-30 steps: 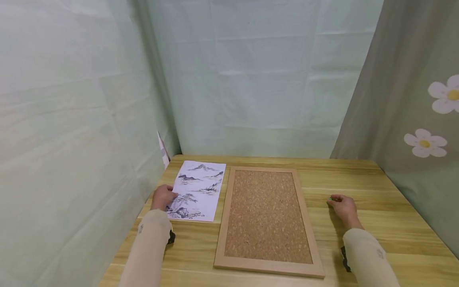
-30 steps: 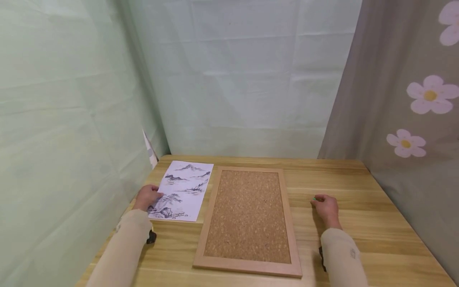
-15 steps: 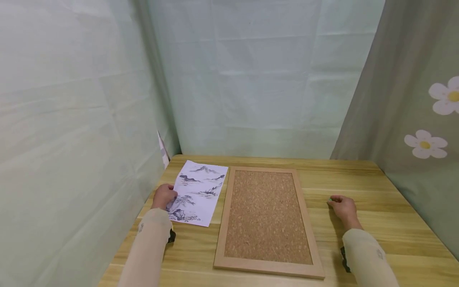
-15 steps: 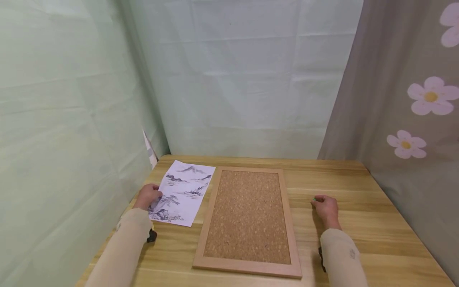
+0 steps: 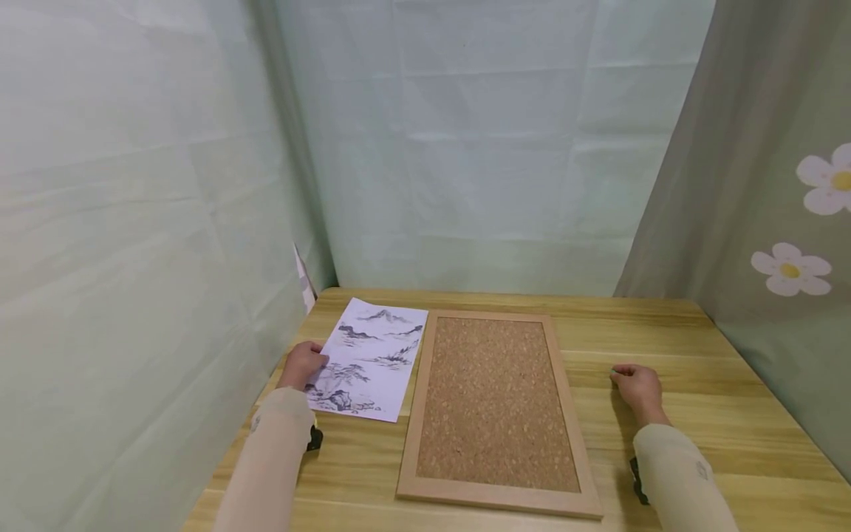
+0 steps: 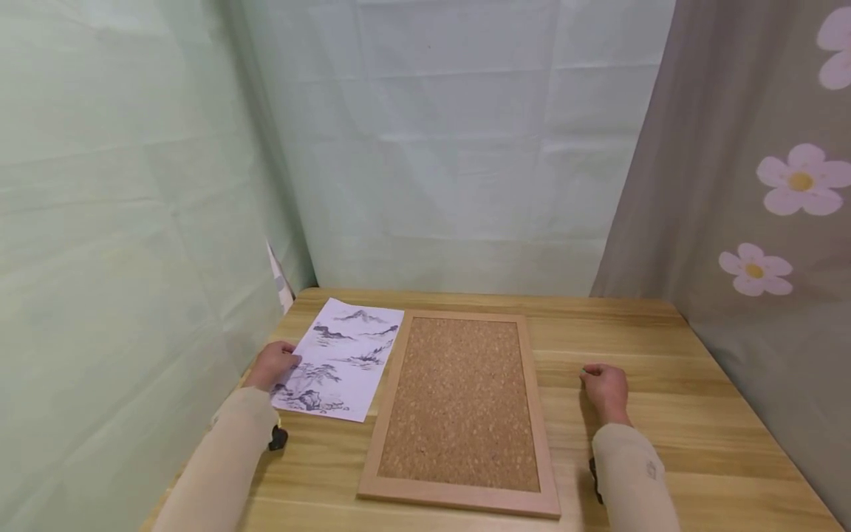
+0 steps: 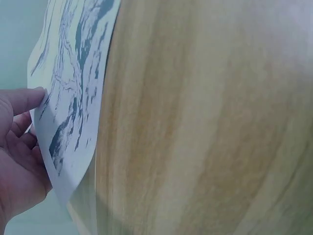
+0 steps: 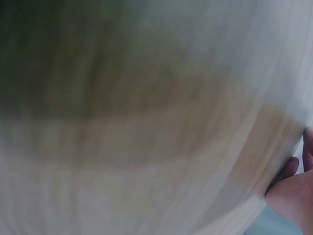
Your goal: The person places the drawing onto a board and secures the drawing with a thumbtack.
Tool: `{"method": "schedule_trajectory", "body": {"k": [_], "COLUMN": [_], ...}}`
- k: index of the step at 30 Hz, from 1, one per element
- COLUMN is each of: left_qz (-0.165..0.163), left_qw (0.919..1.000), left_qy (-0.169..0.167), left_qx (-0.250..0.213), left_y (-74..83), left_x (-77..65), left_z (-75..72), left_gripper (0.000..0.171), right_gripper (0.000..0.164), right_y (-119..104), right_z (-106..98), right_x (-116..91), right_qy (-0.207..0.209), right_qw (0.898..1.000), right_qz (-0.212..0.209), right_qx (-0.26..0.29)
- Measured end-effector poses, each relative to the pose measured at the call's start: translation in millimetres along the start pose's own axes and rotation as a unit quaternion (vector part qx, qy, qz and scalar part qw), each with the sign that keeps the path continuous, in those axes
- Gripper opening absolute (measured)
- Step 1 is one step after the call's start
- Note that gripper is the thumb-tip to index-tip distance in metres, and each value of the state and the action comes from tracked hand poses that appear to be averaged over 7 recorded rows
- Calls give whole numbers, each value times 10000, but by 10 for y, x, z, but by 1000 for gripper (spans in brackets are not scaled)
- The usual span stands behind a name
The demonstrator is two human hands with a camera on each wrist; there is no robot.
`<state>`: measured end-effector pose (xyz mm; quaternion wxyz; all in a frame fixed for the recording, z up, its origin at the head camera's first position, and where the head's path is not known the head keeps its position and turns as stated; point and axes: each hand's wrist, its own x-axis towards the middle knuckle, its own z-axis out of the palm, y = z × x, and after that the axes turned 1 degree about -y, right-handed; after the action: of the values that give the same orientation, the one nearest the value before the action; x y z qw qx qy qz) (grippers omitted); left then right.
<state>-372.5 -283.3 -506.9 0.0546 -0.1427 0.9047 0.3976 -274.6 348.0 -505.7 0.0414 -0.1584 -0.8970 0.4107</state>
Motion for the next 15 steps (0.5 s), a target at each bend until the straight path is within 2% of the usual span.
{"method": "schedule_trajectory", "body": {"k": [8,11,15], "left_qz": [332,311,58], "left_qw": [9994,9989,9970], "left_qy": [-10,-76,-189], "left_qx": [-120,-352,-752], "left_y": [-25,-47,-93], "left_x": [-35,-20,26], "left_z": [-50,-82,-124], "left_gripper": [35,37,42], "right_gripper": [32,31,30], "right_y": [8,14,21], "right_z": [4,9,20], "right_x": [0,5,14], "right_qy": [74,127,261], "right_qw": [9999,9998,9995], "right_qz": [-40,-90,-156], "right_qx": [-75,-95,-114]}}
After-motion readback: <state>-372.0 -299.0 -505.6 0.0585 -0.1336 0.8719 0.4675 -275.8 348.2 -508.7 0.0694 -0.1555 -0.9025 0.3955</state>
